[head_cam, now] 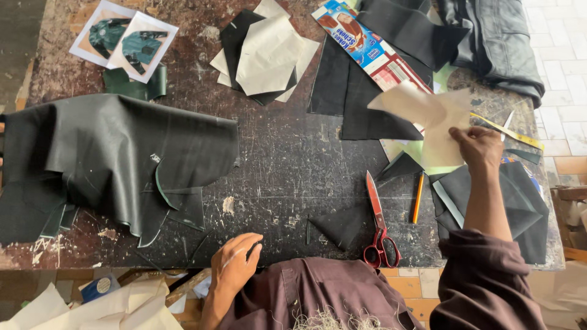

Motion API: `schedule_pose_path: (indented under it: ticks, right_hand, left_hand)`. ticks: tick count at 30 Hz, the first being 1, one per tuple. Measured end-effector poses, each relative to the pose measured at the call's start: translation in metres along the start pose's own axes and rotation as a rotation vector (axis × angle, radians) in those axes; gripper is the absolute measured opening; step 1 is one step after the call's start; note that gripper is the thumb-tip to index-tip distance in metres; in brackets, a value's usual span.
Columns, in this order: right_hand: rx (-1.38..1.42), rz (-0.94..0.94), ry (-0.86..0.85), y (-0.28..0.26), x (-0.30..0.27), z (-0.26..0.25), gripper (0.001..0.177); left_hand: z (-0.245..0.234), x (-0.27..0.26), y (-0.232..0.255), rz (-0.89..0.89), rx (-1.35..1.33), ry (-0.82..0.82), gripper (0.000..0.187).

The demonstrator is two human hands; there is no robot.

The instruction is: The person places a paper pattern on a black sheet of material, traces the outline with a pencil, and cuts the material with scissors. The person repeats this process for a second pattern piece.

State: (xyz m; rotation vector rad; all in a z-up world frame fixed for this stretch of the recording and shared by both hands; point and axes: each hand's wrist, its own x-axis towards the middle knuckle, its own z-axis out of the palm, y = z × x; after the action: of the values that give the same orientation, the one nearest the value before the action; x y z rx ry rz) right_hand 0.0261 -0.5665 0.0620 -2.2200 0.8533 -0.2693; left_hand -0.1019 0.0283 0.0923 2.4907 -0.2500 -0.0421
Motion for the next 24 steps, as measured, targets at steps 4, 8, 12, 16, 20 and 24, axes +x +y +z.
schedule_pose_path:
  ticks: [4,8,12,16,20,24]
  right_hand:
    - [0.709,0.005,-0.044,-0.026,-0.041,0.018,0.026]
    - [0.958,0.173,-0.283,-0.062,-0.128,0.075,0.014]
    - [0.769,0.275,-0.473,-0.089,-0.233,0.145,0.026]
    - [0.703,0.292,-0.625,-0.106,-0.282,0.173,0.031]
    - [0.239,-0.117,-0.633,-0.106,-0.282,0.169,0.042]
    - [-0.248,-0.219,-0.284,-0.073,-0.250,0.145,0.041]
  left_hand:
    - [-0.001,0.009,0.008,0.068,-0.080,-0.006,0.020]
    - [0.008,0.023,0.018,-0.029,-0.310,-0.201,0.045]
    - [0.032,0.029,0.025,-0.021,-0.731,-0.426,0.118]
    - [0.061,0.034,0.021,0.083,-0.952,-0.368,0.121]
    - [0.076,0.050,0.003,0.027,-0.764,-0.075,0.065]
    - [0.068,0.055,-0.024,-0.172,-0.674,0.067,0.038]
